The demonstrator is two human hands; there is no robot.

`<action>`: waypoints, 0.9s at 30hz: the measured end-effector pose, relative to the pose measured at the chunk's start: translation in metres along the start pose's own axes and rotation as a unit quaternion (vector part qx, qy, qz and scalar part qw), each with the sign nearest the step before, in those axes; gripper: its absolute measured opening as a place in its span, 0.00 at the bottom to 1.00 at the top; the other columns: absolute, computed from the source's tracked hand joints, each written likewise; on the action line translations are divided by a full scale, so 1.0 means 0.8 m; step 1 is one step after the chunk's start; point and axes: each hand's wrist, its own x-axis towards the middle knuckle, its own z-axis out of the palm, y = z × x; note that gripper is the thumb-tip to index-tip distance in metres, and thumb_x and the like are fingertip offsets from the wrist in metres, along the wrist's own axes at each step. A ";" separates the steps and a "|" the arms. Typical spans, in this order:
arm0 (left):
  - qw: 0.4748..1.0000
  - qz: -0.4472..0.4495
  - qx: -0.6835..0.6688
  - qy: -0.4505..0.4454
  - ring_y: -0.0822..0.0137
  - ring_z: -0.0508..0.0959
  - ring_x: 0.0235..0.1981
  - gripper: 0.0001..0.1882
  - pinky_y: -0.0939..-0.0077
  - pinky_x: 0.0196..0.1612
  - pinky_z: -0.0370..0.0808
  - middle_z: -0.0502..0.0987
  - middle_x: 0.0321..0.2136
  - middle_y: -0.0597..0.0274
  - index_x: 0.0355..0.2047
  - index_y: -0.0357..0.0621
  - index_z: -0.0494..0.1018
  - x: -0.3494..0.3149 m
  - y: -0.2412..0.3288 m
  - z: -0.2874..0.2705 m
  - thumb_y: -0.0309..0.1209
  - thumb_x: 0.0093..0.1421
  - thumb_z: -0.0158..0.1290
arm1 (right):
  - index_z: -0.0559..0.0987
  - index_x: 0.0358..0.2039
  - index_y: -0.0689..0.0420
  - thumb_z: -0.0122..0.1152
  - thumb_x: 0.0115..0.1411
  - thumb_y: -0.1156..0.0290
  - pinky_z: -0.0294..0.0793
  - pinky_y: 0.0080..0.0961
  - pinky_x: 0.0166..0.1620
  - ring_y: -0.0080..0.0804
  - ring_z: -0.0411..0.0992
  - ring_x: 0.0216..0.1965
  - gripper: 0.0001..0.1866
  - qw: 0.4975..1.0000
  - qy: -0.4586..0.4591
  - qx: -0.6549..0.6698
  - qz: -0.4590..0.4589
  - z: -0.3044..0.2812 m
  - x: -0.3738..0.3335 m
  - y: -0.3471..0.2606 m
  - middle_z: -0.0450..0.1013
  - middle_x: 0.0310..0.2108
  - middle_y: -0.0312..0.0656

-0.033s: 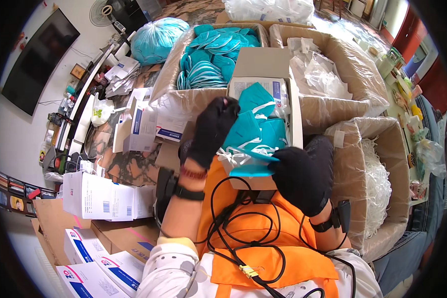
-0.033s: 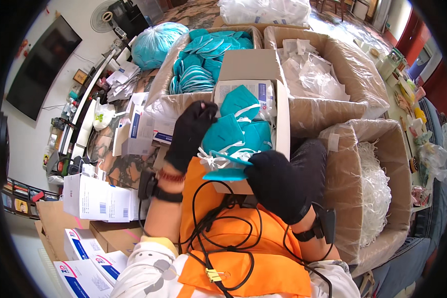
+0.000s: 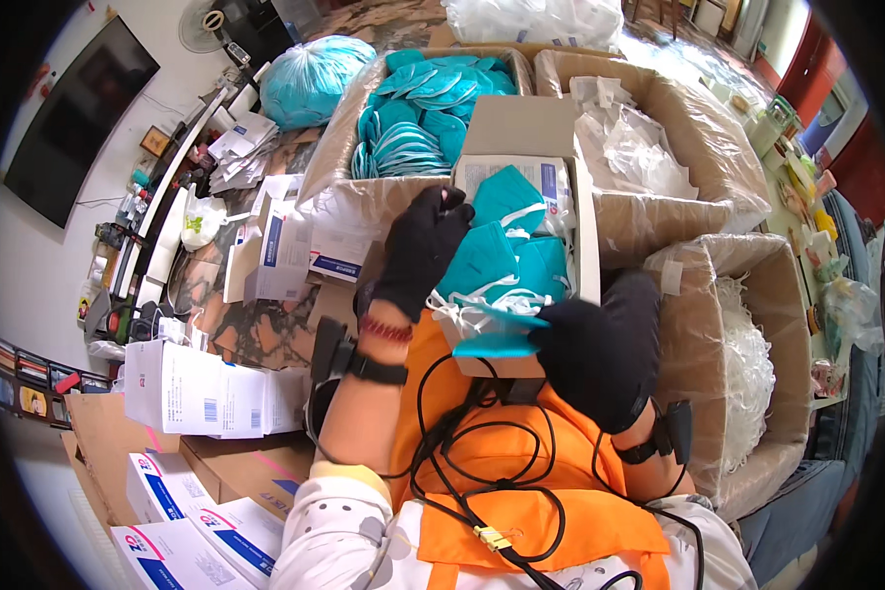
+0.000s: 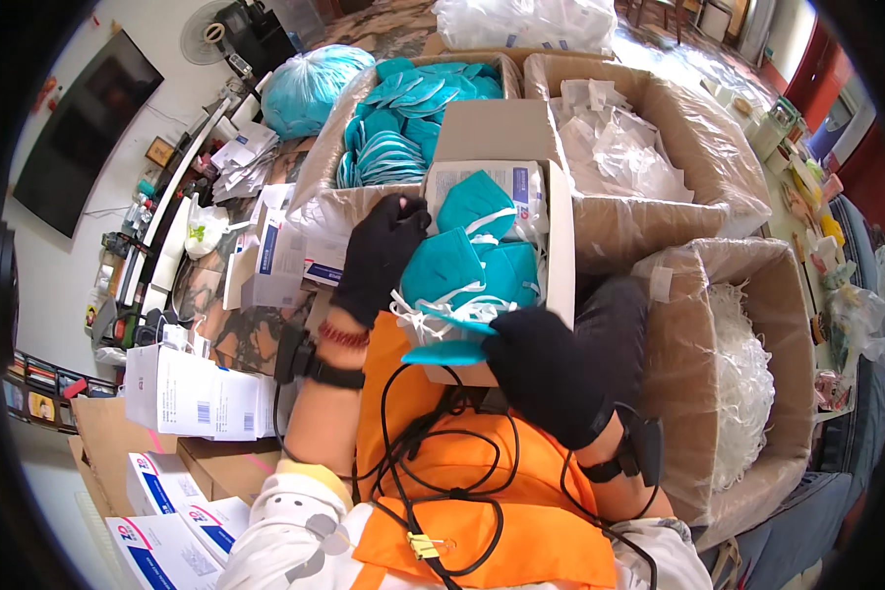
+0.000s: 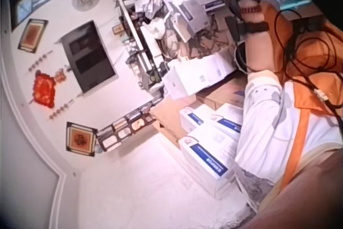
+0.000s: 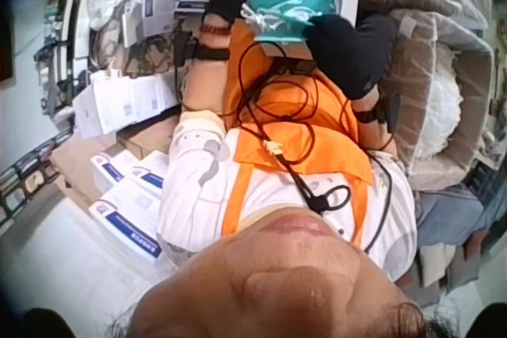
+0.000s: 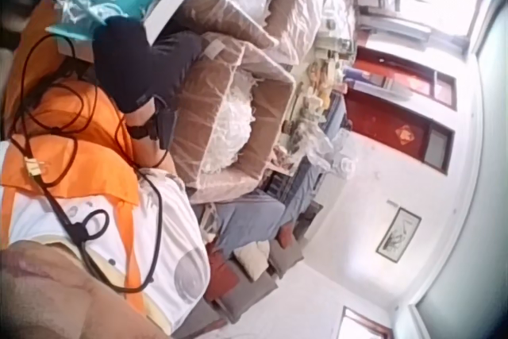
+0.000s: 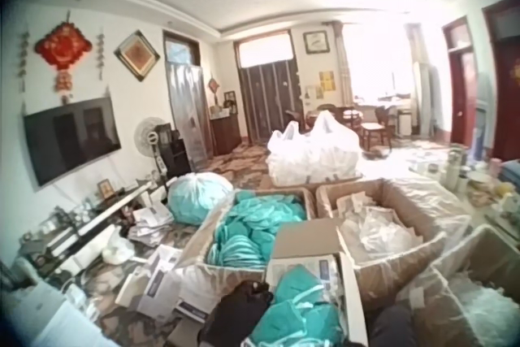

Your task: Sorting and packaging green face masks from large bulk containers into smaller boxes.

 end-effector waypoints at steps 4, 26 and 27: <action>0.965 0.070 0.247 0.049 0.53 0.78 0.38 0.19 0.65 0.41 0.74 0.78 0.35 0.50 0.41 0.40 0.73 0.049 -0.011 0.035 0.37 0.51 0.57 | 0.76 0.40 0.61 0.60 0.54 0.74 0.70 0.37 0.39 0.45 0.71 0.34 0.12 0.996 -0.042 0.067 0.047 0.021 -0.018 -0.001 0.72 0.33 0.47; 0.934 0.307 0.006 -0.182 0.75 0.76 0.32 0.07 0.80 0.37 0.73 0.78 0.30 0.65 0.31 0.39 0.75 -0.036 0.151 -0.020 0.19 0.51 0.59 | 0.78 0.27 0.51 0.60 0.49 0.73 0.56 0.50 0.61 0.47 0.64 0.57 0.03 0.961 0.052 -0.262 -0.073 -0.078 0.047 -0.051 0.72 0.33 0.39; 0.934 0.262 -0.077 -0.231 0.76 0.76 0.32 0.06 0.80 0.38 0.73 0.79 0.30 0.64 0.31 0.39 0.75 -0.040 0.148 -0.020 0.19 0.52 0.58 | 0.78 0.27 0.51 0.61 0.47 0.73 0.54 0.51 0.62 0.48 0.64 0.57 0.05 0.969 0.075 -0.221 -0.086 -0.081 0.049 -0.054 0.72 0.33 0.40</action>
